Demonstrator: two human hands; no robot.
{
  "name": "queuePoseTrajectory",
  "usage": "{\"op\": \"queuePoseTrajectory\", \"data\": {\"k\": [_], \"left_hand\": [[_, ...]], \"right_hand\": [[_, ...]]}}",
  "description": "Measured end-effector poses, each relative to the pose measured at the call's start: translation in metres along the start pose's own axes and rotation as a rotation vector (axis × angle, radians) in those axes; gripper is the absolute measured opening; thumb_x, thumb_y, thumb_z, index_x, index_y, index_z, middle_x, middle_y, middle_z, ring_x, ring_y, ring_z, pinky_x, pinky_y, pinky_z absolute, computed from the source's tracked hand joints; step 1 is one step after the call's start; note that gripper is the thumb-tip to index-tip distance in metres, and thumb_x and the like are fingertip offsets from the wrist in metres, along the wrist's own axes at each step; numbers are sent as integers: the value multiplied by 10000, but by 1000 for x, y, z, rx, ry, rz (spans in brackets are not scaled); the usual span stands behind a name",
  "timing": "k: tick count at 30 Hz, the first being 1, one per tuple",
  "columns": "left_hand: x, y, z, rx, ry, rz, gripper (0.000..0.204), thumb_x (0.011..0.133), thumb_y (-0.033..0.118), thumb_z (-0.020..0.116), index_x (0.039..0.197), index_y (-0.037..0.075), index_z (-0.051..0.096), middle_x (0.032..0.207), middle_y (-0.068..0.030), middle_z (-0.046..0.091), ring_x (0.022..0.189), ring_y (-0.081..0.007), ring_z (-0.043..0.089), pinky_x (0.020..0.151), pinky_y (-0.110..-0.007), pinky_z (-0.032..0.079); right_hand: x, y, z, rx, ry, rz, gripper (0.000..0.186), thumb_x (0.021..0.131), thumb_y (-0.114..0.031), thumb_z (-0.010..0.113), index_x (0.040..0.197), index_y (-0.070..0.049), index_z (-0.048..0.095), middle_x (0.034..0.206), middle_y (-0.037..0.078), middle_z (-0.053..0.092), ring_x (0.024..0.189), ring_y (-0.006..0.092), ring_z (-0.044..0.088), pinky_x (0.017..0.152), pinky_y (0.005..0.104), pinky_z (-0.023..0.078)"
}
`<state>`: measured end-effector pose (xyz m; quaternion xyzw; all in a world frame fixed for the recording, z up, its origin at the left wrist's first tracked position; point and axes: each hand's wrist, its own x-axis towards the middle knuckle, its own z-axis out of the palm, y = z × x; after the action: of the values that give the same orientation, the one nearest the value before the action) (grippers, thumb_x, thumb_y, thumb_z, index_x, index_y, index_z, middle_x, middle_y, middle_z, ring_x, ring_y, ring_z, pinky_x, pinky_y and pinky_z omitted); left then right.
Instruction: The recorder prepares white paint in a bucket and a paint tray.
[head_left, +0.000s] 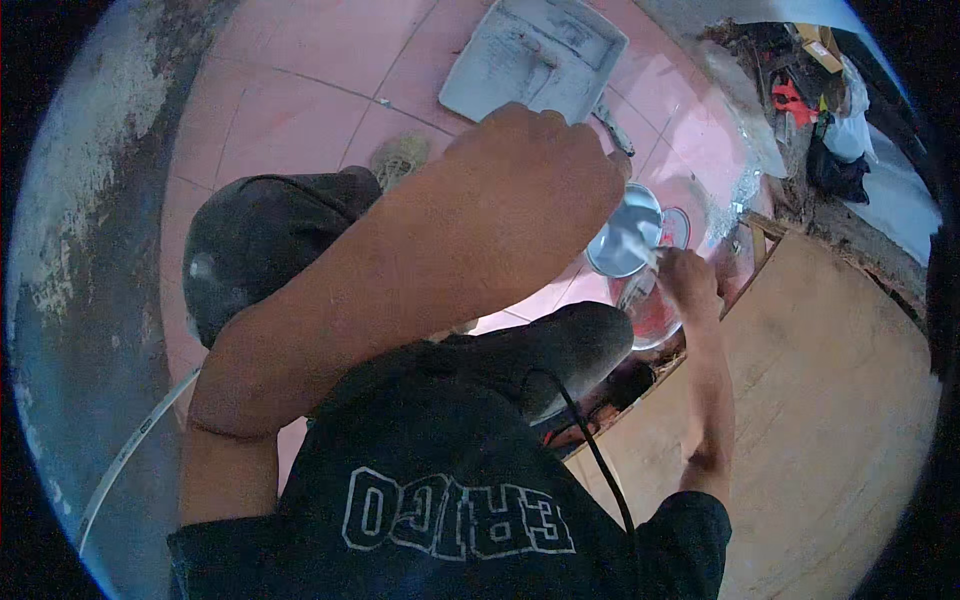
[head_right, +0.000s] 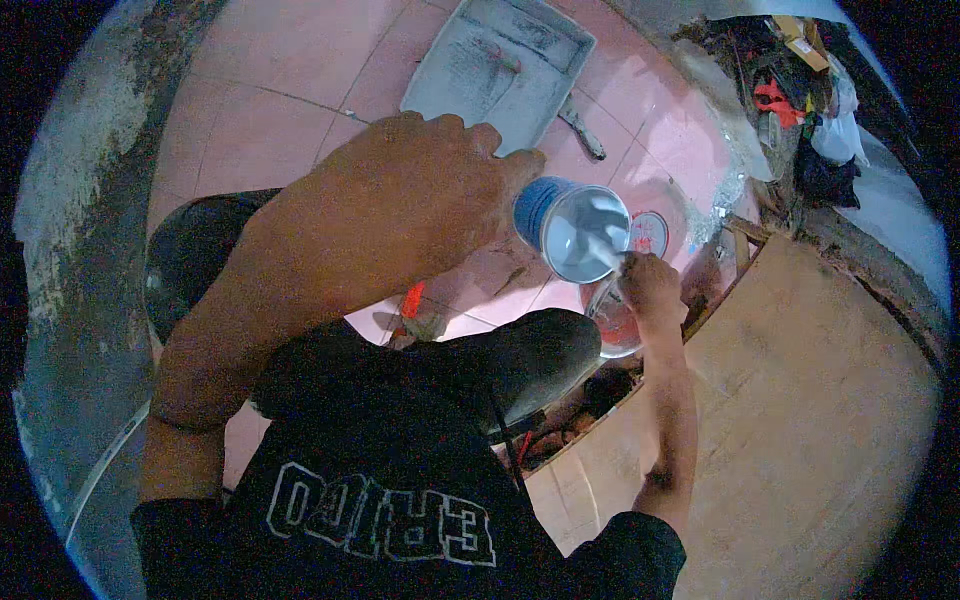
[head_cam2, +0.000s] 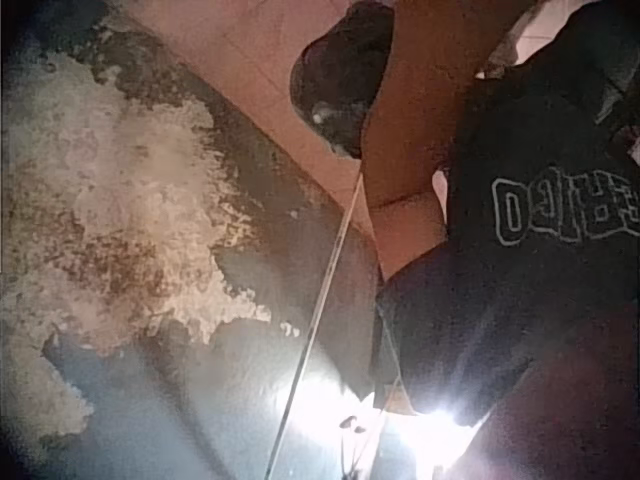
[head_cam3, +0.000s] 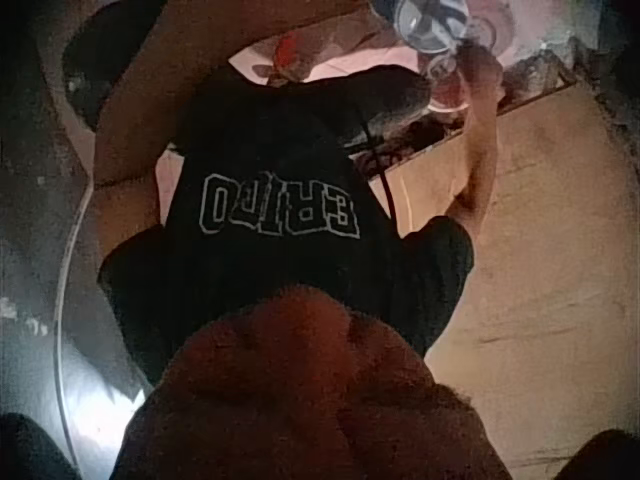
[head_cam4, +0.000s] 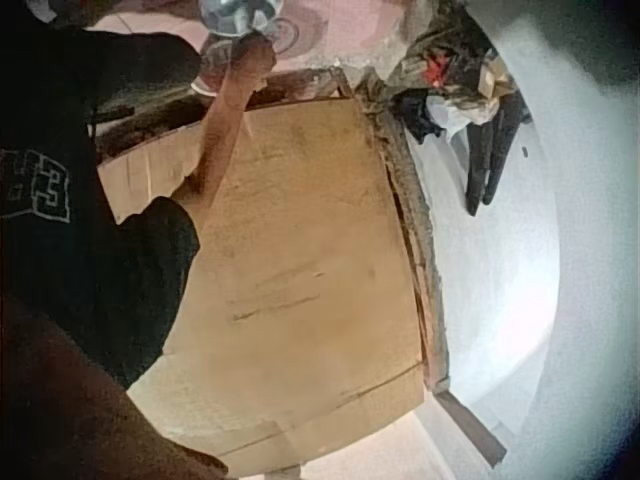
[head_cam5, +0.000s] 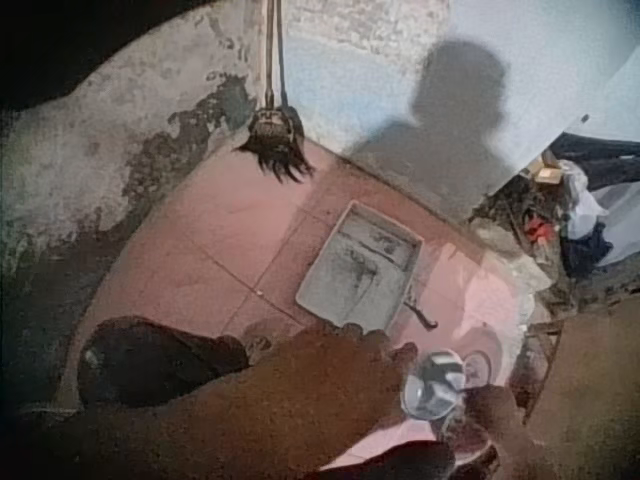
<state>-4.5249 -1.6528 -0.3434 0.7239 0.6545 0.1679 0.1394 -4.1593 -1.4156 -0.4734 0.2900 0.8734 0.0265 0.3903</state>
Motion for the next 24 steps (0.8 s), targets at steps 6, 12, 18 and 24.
{"op": "queuePoseTrajectory", "data": {"k": [6,12,18,24], "left_hand": [[-8,0,-1,-57,-24,-68,255,885,193,580,1103,61,554,908,-114,625,830,-288,659,729,-396,546],[-8,-3,5,-62,121,-43,277,795,246,681,964,30,637,840,-109,636,769,-250,652,677,-372,498],[4,0,-7,-90,-151,-48,305,871,183,590,1149,59,567,937,-133,631,872,-287,654,754,-411,535],[-8,-5,-6,-50,-76,-89,296,871,180,581,1139,55,582,955,-127,630,877,-279,651,758,-409,531]], "right_hand": [[-4,-27,-78,361,-46,68,341,918,-396,548,1137,-176,688,937,185,693,883,374,674,806,478,533],[-6,-36,-29,75,-41,-124,317,870,-366,582,1095,-175,696,933,160,700,914,323,678,789,464,538],[-14,38,21,481,139,21,323,884,-348,558,1095,-143,693,932,171,697,918,349,671,775,466,539],[-3,-44,-63,386,-204,-8,309,918,-305,557,1160,-160,682,998,222,677,879,368,678,774,440,540]]}}
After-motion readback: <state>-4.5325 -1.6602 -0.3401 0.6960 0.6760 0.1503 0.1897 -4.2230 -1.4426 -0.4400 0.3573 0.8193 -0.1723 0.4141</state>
